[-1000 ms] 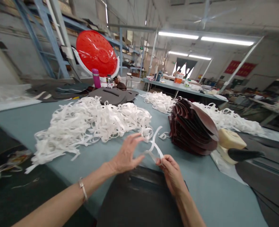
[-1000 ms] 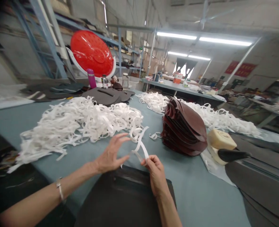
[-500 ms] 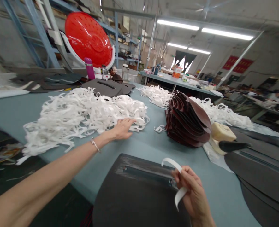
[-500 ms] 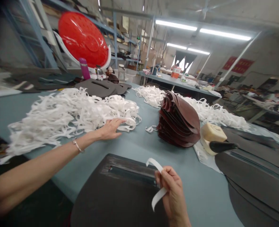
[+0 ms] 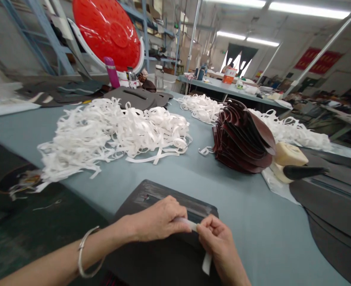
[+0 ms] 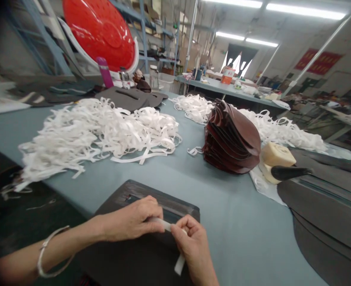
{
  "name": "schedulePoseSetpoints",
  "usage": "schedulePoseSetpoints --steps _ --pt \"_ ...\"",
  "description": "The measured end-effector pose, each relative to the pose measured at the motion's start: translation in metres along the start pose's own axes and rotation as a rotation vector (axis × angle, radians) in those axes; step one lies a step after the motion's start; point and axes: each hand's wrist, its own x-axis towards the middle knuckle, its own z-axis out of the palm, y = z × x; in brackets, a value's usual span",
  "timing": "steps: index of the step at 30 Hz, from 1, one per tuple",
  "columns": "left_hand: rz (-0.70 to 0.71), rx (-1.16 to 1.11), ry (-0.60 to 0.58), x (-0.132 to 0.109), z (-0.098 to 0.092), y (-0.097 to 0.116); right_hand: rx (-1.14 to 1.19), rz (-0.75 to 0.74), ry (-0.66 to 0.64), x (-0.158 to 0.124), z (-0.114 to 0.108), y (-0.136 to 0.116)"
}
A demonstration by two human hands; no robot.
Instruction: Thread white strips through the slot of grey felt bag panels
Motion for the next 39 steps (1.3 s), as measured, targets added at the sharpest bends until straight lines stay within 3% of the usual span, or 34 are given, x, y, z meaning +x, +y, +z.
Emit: schedulePoseSetpoints --steps 3,7,10,14,17,22,26,39 --pt "-0.158 -0.052 0.002 -0.016 -0.019 -0.012 -0.257 -0.020 0.106 -0.007 -0.017 -0.010" --pt "-0.291 -0.146 0.103 -0.036 -0.038 -0.031 -0.489 -0.072 0.064 -0.005 -0.029 -0.020" --pt "-0.361 -0.183 0.194 -0.043 -0.038 -0.047 -0.642 -0.067 0.073 0.004 -0.029 -0.017" --pt "-0.557 -0.115 0.350 -0.044 -0.031 -0.072 -0.844 -0.004 0.246 0.016 -0.030 -0.007" --pt "-0.676 -0.082 0.444 -0.044 -0.030 -0.085 -0.858 -0.023 0.268 0.021 -0.034 -0.002" --pt "-0.696 -0.067 0.511 -0.041 -0.032 -0.091 -0.842 -0.020 0.312 0.027 -0.037 0.001" --pt "-0.751 -0.063 0.497 -0.037 -0.033 -0.093 -0.835 0.015 0.442 0.031 -0.037 0.003" --pt "-0.818 -0.016 0.464 -0.029 -0.038 -0.096 -0.868 0.054 0.520 0.037 -0.034 0.001"
